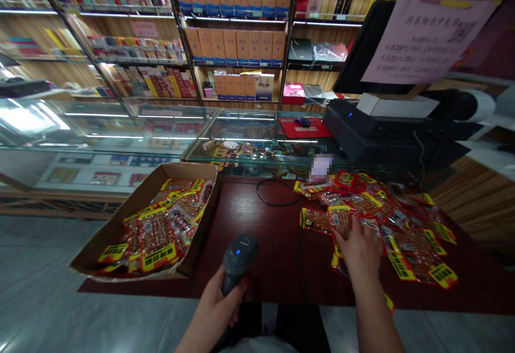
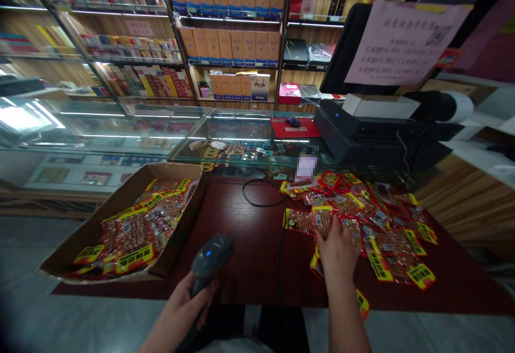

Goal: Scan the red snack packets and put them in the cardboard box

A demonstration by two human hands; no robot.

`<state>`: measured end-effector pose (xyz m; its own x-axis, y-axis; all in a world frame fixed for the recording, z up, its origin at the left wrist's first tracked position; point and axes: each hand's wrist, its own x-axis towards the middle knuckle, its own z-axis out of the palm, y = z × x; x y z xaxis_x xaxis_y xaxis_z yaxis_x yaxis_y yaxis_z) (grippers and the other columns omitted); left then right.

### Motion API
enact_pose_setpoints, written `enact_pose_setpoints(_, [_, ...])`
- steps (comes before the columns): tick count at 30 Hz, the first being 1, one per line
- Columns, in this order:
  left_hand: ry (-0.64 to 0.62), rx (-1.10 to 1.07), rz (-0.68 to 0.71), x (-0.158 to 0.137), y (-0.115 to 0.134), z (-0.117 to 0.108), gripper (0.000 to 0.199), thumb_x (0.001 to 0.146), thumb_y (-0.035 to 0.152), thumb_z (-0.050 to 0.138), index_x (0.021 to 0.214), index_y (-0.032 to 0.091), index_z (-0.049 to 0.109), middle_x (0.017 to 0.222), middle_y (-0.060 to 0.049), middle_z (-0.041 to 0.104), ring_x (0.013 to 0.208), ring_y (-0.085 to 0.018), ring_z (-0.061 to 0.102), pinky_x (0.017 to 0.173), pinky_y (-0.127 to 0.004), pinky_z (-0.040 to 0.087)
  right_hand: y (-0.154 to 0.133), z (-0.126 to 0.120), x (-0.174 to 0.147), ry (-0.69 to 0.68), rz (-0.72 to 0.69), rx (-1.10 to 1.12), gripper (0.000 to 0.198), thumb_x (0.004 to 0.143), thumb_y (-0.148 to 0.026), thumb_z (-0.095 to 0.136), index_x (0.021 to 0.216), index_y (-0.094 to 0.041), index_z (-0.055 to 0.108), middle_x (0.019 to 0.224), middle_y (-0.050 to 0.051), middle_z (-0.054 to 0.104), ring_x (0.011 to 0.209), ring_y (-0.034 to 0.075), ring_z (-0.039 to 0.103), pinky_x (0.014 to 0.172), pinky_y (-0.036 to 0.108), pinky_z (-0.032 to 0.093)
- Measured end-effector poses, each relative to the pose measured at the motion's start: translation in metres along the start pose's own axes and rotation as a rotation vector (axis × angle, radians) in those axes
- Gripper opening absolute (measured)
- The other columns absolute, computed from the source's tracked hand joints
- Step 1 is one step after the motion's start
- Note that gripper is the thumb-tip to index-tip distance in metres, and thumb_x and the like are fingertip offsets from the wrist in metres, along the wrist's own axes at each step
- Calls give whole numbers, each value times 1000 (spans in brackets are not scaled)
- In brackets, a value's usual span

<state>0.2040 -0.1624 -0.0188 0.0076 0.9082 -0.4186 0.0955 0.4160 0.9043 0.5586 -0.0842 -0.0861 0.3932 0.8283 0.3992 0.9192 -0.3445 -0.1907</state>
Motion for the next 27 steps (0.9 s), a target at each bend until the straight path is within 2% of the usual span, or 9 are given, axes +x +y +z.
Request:
enact_pose_setpoints(5, [10,3,-25,-6,-3,-3,56,71,63,75,100,18,58,45,10,47,36,-10,41,38,-20,32,9,1,14,56,57,289,67,91,-46,55,146,-8,55,117,27,66,106,43,65,89,56,53])
enact_pose_setpoints(8, [16,-4,-34,-6,-3,-4,56,69,64,76,97,19,59,45,10,47,36,-10,41,38,-20,33,10,1,17,96,181,506,67,87,-51,59,141,-11,61,123,24,67,113,42,65,98,59,51])
enact_pose_setpoints(10, [17,-11,-28,-5,-4,-4,57,67,65,77,96,19,60,44,10,46,35,-10,40,37,-20,32,3,0,15,71,249,716,65,85,-49,61,143,-19,59,125,18,70,113,38,67,100,58,53])
enact_pose_setpoints(13, [7,-7,-10,-4,-6,-3,59,69,66,76,98,18,61,44,10,46,35,-10,39,36,-20,31,-24,-4,7,-164,179,1067,62,83,-38,61,144,-31,56,128,8,73,114,30,71,98,50,57])
enact_pose_setpoints(15, [-15,0,-3,-6,-4,-3,58,72,63,76,104,17,62,46,10,47,36,-10,41,38,-20,33,-48,-7,1,-372,85,1208,65,78,-33,64,143,-31,56,126,7,74,114,27,72,98,46,58])
enact_pose_setpoints(18, [-35,9,17,-15,2,-3,54,77,57,76,109,16,62,48,10,47,39,-9,42,40,-19,34,-82,-8,-4,-517,44,1240,55,74,-33,71,128,-25,64,112,8,79,107,27,75,97,45,59])
enact_pose_setpoints(20, [-19,19,32,-21,6,-2,50,80,53,74,112,16,61,48,10,46,40,-9,41,41,-19,33,-97,-7,-3,-532,28,1230,40,76,-34,72,114,-24,71,109,8,81,106,28,76,97,45,59])
enact_pose_setpoints(22, [-1,33,33,-26,9,-2,51,82,50,72,117,15,60,49,10,47,41,-9,41,42,-19,33,-106,-6,-2,-537,4,1243,31,79,-36,72,108,-25,75,112,7,82,107,28,75,99,46,58])
enact_pose_setpoints(27, [-36,65,25,-25,4,-7,55,83,51,70,122,14,58,51,10,46,42,-10,41,42,-20,34,-111,-1,3,-513,-1,1234,31,81,-37,70,108,-26,79,114,6,82,109,29,74,105,48,53])
